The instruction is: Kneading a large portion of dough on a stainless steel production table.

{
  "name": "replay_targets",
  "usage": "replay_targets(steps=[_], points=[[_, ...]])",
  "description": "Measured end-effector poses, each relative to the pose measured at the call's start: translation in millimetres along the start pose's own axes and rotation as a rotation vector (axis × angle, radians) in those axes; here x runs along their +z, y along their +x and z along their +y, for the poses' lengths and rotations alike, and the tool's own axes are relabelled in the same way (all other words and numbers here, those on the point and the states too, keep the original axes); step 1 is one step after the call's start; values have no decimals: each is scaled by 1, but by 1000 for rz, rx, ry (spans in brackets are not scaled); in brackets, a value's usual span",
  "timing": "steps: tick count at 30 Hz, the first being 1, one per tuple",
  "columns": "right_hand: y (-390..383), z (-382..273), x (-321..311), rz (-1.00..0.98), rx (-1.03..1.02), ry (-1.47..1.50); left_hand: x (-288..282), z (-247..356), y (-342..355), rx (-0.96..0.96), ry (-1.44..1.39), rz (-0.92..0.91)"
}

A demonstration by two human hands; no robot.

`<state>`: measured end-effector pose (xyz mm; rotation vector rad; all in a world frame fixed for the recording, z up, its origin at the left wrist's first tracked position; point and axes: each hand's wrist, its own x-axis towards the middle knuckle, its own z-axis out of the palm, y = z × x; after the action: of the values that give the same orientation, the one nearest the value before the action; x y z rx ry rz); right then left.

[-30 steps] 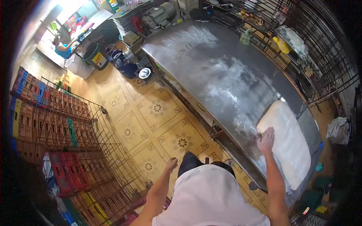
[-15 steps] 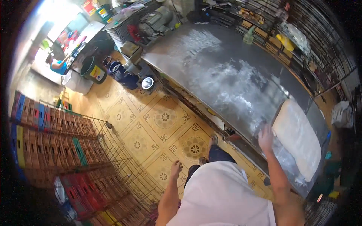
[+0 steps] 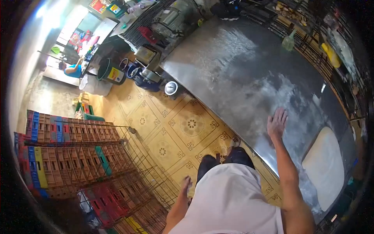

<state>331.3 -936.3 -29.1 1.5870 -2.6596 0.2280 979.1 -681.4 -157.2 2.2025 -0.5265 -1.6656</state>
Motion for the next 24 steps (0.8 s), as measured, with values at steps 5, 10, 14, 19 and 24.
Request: replay_targets(steps=[5, 10, 14, 19, 24], points=[[66, -86, -1, -171, -152, 29, 83, 274, -3, 574, 227, 267], [103, -155, 9, -137, -206, 68, 151, 510, 49, 1184, 566, 239], [102, -169, 0, -181, -146, 95, 187, 641, 132, 1282, 1108, 320], [26, -97, 18, -116, 248, 25, 234, 720, 193, 1301, 1235, 312], [-55, -73, 9, 37, 466, -39, 368, 659, 119, 1664, 1266, -40]])
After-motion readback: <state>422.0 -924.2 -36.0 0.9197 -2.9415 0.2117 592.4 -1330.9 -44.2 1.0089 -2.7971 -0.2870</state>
